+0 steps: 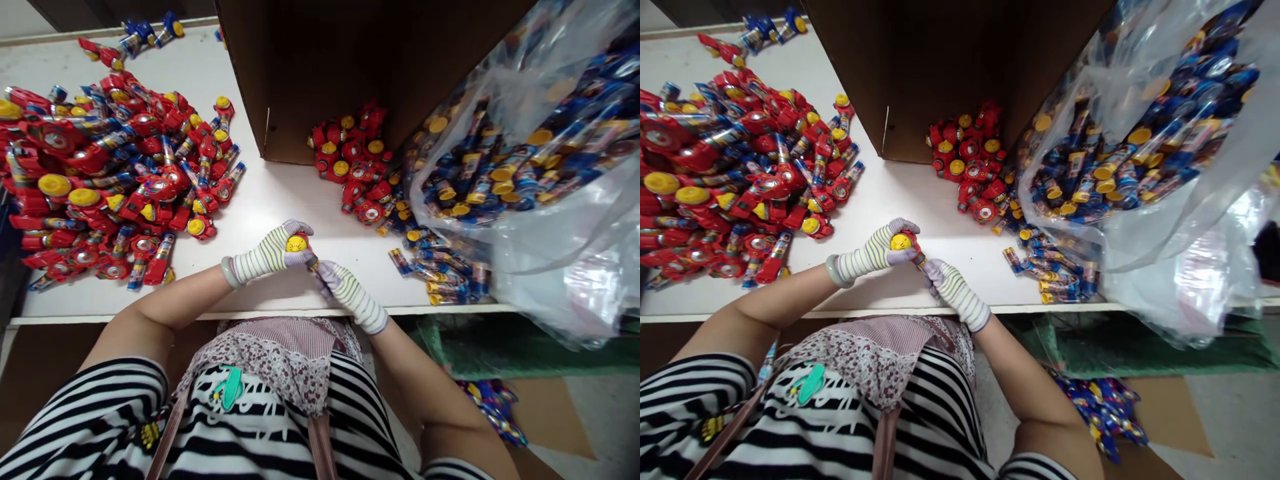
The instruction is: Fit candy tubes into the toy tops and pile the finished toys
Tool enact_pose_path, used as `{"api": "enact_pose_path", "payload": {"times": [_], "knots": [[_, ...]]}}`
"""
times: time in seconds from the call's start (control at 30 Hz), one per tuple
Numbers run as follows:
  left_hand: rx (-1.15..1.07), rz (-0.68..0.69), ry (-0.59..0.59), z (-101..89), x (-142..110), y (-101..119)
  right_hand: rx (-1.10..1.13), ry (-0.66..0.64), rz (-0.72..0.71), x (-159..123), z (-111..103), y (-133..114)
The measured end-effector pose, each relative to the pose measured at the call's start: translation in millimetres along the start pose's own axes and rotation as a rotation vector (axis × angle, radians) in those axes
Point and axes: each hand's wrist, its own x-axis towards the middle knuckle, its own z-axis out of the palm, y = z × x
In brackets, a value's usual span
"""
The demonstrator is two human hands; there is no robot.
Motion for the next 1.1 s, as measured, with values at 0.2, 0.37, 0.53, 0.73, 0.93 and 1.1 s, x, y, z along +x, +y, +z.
{"api": "enact_pose_path", "payload": {"times": [0.2, 0.37, 0.53, 0.73, 0.93, 1.1], "knots": [[0.122, -0.075, 0.046, 1.6, 9, 3, -0.203, 0.122, -0.071, 0, 5, 6], [0.114, 0.254, -0.048, -3.5, 8, 8, 0.134, -0.196, 0.052, -1, 7, 18], [0.2, -0.174, 0.02, -3.0, 17, 8, -0.204, 0.224, -0.032, 5, 4, 4], [-0.095, 0.068, 0.022, -1.9, 9, -10, 0.274, -0.177, 0.064, 3, 13, 9], [0.079, -0.211, -0.051, -11.1, 8, -6, -0.095, 0.069, 0.071, 12, 14, 10], [0.086, -0.263, -0.072, -14.4, 12, -8, -0.145, 0.089, -0.105, 28, 23, 16]]}}
